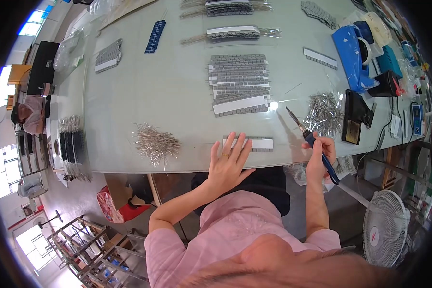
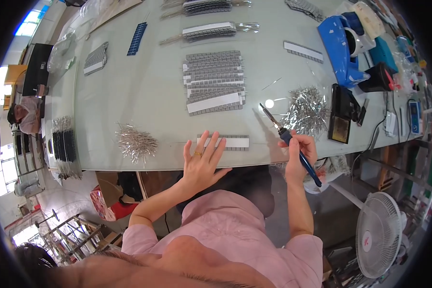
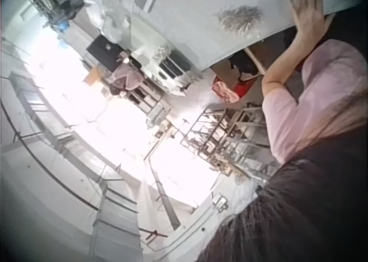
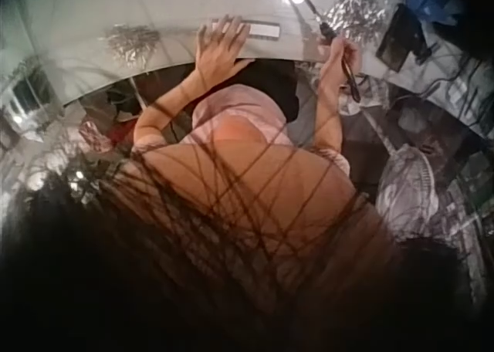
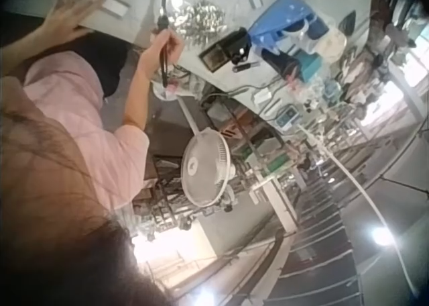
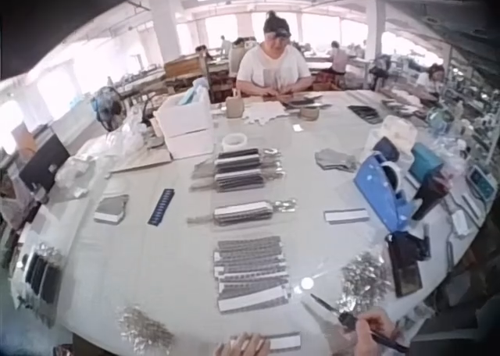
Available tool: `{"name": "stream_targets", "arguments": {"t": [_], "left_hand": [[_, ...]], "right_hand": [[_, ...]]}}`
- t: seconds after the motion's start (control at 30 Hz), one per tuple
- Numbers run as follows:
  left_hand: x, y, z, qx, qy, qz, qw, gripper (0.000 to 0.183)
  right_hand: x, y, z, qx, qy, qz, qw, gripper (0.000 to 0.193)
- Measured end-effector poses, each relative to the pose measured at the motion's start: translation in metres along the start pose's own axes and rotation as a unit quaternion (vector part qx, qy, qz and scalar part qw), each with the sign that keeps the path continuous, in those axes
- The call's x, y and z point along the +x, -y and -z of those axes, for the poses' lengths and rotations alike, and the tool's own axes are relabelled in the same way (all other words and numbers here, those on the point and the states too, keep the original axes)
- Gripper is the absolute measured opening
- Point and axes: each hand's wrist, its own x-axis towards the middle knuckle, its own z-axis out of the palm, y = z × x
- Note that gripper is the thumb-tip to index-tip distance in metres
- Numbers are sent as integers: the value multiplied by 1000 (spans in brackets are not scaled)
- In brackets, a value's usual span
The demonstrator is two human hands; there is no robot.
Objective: The person solders silver-colored wires onto white rectangular electronic components on a workbench. This is done using a soldering iron and tweezers to position the wires.
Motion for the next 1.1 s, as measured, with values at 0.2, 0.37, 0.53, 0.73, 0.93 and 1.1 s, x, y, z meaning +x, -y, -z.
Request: {"name": "stream_targets", "arguments": {"t": [0.2, 0.37, 0.53, 0.73, 0.93, 1.1], "left_hand": [[-19, 3, 1, 50, -88, -146, 984, 37], [0, 8, 23, -63, -32, -166, 984, 39], [100, 60, 65, -2, -72, -127, 989, 30], [244, 145, 45, 45, -240, -86, 966, 22], [280, 173, 20, 113, -184, -104, 971, 24], [276, 176, 23, 70, -150, -167, 972, 37]], "right_hand": [[14, -16, 12, -35, -10, 71, 997, 8], [13, -23, 12, 29, -88, 34, 995, 9], [14, -24, 15, 38, -102, 21, 994, 7], [13, -20, 11, 27, -77, 22, 996, 7], [12, -18, 7, 44, -60, 28, 997, 8], [16, -17, 4, 38, -57, 31, 997, 7]]}}
